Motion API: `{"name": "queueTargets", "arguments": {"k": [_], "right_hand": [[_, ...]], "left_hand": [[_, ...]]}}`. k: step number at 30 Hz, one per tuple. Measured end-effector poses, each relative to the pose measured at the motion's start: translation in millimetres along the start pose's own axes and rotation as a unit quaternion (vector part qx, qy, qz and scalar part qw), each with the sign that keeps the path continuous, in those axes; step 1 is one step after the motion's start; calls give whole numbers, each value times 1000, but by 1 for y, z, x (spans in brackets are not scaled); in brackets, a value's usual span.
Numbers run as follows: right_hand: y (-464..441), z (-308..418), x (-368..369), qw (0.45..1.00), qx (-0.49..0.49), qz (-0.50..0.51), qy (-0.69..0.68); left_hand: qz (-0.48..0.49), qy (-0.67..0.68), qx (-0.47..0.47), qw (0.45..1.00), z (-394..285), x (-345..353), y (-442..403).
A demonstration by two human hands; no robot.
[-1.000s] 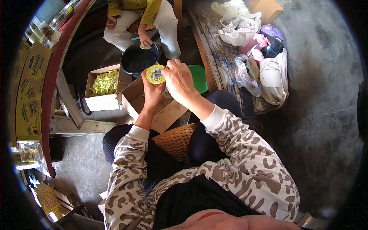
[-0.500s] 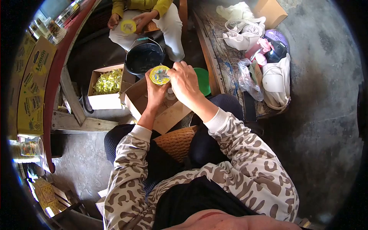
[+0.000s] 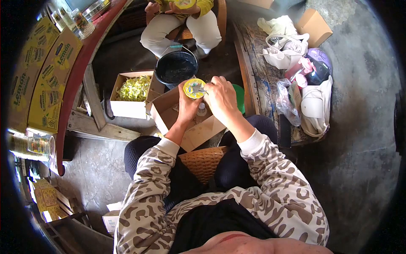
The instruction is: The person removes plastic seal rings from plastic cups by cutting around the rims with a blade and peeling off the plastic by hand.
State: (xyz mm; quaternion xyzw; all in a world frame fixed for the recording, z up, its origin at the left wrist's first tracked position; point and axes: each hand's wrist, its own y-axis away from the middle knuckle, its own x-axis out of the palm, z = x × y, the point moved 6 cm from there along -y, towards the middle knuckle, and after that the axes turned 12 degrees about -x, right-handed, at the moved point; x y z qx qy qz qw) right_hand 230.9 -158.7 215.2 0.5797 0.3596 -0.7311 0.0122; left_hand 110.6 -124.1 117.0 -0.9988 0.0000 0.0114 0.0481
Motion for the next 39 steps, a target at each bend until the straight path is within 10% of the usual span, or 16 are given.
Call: {"name": "queueTargets", "arguments": {"k": [20,39], "right_hand": [[-4,-48,-24,978,62,-104,-171],[-1,-53,6,961,68,-29,-267]], "left_hand": [[-93,156,-68,981,40,-54,-55],[-2,-200,-267,943,179,-138,-244]]}}
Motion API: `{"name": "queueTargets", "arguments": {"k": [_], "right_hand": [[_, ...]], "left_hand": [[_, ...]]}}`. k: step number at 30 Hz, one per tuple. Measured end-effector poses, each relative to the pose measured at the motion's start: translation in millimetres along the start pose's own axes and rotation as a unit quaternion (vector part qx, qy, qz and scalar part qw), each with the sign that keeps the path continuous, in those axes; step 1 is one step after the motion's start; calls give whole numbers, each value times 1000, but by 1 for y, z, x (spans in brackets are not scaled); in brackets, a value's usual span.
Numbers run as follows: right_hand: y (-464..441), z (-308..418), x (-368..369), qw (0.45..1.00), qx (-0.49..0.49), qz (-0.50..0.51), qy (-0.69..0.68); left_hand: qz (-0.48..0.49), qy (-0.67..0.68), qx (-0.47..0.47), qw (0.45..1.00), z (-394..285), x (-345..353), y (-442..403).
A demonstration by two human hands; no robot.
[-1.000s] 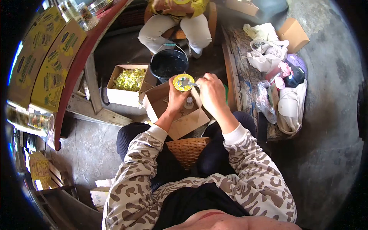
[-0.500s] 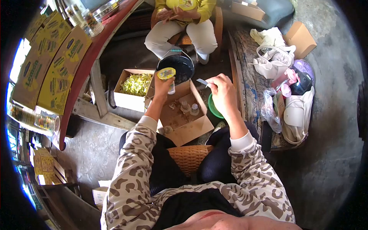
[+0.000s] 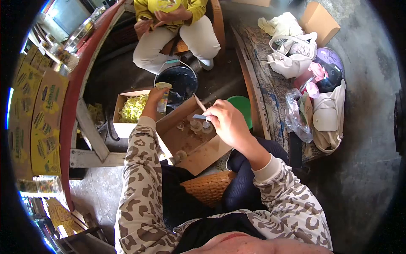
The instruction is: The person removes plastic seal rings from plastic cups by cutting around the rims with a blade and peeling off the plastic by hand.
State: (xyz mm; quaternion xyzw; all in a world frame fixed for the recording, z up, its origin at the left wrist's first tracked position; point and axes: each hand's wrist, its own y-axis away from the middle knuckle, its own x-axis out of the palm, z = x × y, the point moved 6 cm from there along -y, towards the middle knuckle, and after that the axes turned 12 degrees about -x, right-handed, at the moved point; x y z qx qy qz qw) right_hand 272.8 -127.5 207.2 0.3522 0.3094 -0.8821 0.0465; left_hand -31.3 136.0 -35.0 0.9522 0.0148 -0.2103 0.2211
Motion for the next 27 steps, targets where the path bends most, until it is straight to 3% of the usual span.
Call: {"name": "queueTargets", "arguments": {"k": [2,8,12,14,16,17,19,22,25,27], "right_hand": [[1,-7,3,1000,12,16,-7],[2,-14,6,999,17,46,-4],[3,-15,9,999,19,47,-7],[4,-15,13,999,7,51,-13],[3,-15,14,998,14,60,-13],[3,-16,15,997,20,68,-15],[3,-16,15,997,19,67,-15],[4,-18,17,997,20,68,-19],[4,-17,18,997,20,70,-23],[4,-17,19,997,21,71,-24]], "left_hand": [[26,22,-55,998,-4,4,6],[58,94,-71,991,-9,13,32],[47,80,-107,990,6,19,4],[44,-5,-147,988,1,21,19],[58,122,-54,989,-12,21,74],[85,151,-70,982,-10,23,80],[113,180,-86,973,-3,27,77],[115,167,-24,979,29,25,41],[97,115,-50,987,59,29,-10],[-114,-177,-48,976,52,18,-27]]}}
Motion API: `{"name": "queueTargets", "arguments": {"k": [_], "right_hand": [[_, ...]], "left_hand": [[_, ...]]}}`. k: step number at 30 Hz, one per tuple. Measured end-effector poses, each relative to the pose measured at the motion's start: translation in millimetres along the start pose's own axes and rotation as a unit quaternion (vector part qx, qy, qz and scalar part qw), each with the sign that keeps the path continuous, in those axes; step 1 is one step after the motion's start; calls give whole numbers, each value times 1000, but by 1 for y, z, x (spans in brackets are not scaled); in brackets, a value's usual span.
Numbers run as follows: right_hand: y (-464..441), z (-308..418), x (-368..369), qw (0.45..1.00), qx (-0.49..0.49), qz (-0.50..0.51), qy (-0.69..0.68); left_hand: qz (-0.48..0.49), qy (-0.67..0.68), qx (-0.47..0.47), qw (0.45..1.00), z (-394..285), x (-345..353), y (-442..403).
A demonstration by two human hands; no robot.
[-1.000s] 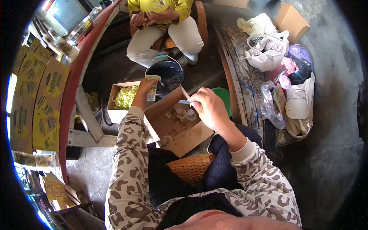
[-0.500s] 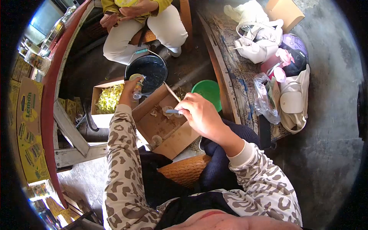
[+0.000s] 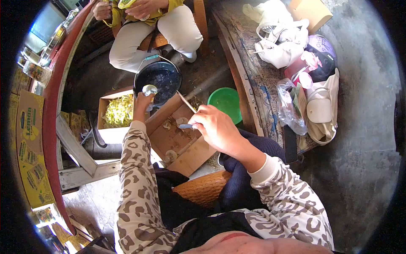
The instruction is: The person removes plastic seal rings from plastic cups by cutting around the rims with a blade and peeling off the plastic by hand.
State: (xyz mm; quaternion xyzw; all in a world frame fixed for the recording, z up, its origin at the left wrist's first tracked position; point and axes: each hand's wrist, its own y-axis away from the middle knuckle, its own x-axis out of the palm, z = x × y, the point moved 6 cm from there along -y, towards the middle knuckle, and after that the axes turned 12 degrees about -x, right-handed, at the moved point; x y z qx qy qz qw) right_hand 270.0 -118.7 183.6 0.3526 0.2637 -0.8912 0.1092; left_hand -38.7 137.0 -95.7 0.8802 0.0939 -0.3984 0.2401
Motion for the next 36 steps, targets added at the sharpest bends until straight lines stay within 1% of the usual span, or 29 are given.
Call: {"name": "queueTargets", "arguments": {"k": [1,2,3,4,5,7,8,10,11,13,14,15,17,18,19,22,23,25,26,27,29,30,31,33,35,36], "right_hand": [[0,0,0,1000,0,0,2],[-1,0,0,1000,0,0,4],[-1,0,-1,1000,0,-1,5],[-1,0,-1,1000,-2,3,3],[-1,0,0,1000,-3,7,-1],[-1,-1,1,1000,0,5,1],[-1,-1,2,1000,3,3,3],[0,-3,3,1000,-3,3,7],[0,-3,4,1000,-9,6,11],[1,-3,4,1000,-8,6,10],[1,-3,4,1000,-8,6,9],[0,-4,4,1000,-8,4,9],[0,-4,5,1000,-10,0,3],[0,-5,5,1000,-10,-1,3],[0,-4,5,1000,-14,-1,4],[0,-3,6,1000,-19,-2,6],[0,-3,6,1000,-18,-3,8],[0,-4,8,1000,-16,-2,9],[0,-5,8,1000,-15,1,12],[1,-4,9,1000,-16,2,11],[0,-4,9,1000,-13,7,11],[0,-4,9,1000,-13,5,11],[0,-4,9,1000,-13,2,10],[1,-3,9,1000,-13,-3,9],[1,-4,10,1000,-13,0,7],[0,-3,11,1000,-14,-1,7]], "left_hand": [[0,0,1,1000,-1,-2,1],[21,-100,39,994,-4,1,4],[41,-198,76,976,-7,6,7],[29,-216,92,972,-9,7,10],[29,-217,93,971,-9,7,11],[-19,-160,77,984,-14,-3,18],[-19,-162,77,984,-14,-2,24],[-124,-153,141,970,-15,-4,30],[-123,-153,141,970,-13,-2,28],[-22,-190,111,975,-15,1,37],[-3,-220,83,972,-23,-4,43],[-4,-220,84,972,-21,-3,41],[-101,-138,107,979,-19,-10,43],[-22,-269,67,960,-14,0,38],[-22,-269,68,960,-12,0,40],[-45,-193,65,978,-12,-7,43],[-45,-194,66,978,-12,-7,44],[-75,-125,93,985,-6,-8,43],[-24,-241,105,964,5,5,35],[-24,-242,103,964,5,3,39],[-76,-173,105,976,-1,-6,45],[-154,-84,148,973,-3,-12,50],[-154,-85,150,973,-1,-12,47],[-78,-147,159,973,-2,-6,45],[-42,-255,126,958,3,1,58],[-50,-189,121,973,4,-3,60]]}}
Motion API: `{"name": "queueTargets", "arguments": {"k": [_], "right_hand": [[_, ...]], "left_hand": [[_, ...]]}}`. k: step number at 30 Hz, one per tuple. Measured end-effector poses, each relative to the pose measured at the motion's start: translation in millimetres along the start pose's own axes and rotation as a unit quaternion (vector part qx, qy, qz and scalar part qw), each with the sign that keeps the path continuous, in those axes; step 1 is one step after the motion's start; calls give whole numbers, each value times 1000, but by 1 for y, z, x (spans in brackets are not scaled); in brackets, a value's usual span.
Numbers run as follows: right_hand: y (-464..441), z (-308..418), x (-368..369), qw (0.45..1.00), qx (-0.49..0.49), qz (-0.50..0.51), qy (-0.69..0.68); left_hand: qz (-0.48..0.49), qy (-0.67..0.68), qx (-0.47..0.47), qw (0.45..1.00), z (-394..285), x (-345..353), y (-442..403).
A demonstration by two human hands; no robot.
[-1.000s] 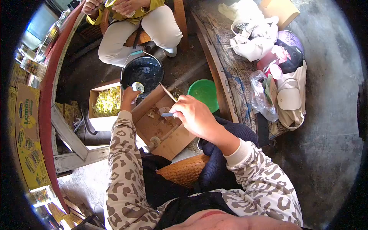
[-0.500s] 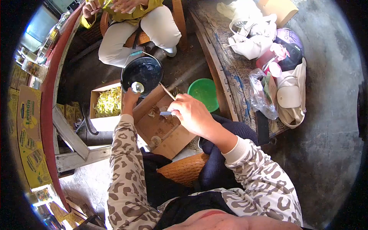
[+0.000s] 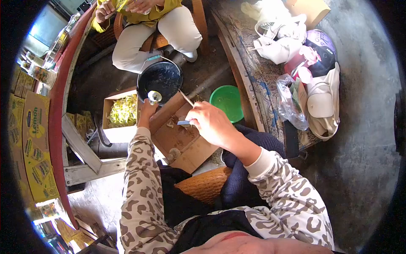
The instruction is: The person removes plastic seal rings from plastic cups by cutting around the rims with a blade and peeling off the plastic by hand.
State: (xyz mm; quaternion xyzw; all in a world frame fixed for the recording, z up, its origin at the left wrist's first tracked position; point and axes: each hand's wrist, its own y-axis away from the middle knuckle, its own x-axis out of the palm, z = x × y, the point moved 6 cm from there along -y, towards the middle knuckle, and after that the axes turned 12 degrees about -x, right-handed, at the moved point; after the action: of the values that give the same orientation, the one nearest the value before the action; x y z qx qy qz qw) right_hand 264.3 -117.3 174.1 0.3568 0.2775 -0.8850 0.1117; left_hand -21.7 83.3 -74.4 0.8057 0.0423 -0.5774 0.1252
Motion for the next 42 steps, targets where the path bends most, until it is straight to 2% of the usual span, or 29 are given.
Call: {"name": "queueTargets", "arguments": {"k": [2,3,5,7,9,11,13,14,15,17,19,21,23,25,29,31,32,36,42], "right_hand": [[0,-1,1,1000,0,6,1],[0,-2,2,1000,1,5,0],[0,-1,2,1000,-15,-2,6],[1,0,3,1000,-12,4,4],[-1,-1,2,1000,-9,5,4],[0,-1,2,1000,-4,0,1],[1,-1,2,1000,-4,-2,2],[1,-1,1,1000,-4,-4,3],[-1,-3,2,1000,-6,-5,2],[0,-5,3,1000,-4,0,3],[0,-5,2,1000,1,4,-4],[-3,-4,2,1000,1,5,-9],[-4,-3,-2,1000,10,-10,7],[-2,-8,-1,1000,15,-2,10],[0,-11,-9,1000,25,-13,7],[-2,-12,-13,999,34,-16,15],[-3,-12,-14,999,35,-18,20],[-4,-8,-18,999,32,-38,12],[-3,-2,-19,999,21,-40,4]], "left_hand": [[-57,119,-2,991,-5,-10,-1],[-57,118,-1,991,-4,-10,-3],[73,-32,-14,997,2,9,-6],[58,-16,-27,998,1,9,-2],[-117,140,-15,983,-1,-10,0],[-148,140,-13,979,4,-9,-4],[122,36,-32,991,7,16,-10],[82,24,-47,995,10,12,-8],[80,24,-48,995,2,-2,1],[35,178,-11,983,-6,-27,18],[7,214,-31,976,-4,-27,32],[43,365,-28,930,-11,-26,51],[40,395,-13,918,-19,-24,64],[122,478,-50,869,-27,-23,81],[114,474,-52,872,-35,-46,75],[141,504,28,852,-46,-62,76],[154,444,28,882,-48,-70,82],[168,338,68,923,-64,-112,142],[242,389,41,888,-38,-121,174]]}}
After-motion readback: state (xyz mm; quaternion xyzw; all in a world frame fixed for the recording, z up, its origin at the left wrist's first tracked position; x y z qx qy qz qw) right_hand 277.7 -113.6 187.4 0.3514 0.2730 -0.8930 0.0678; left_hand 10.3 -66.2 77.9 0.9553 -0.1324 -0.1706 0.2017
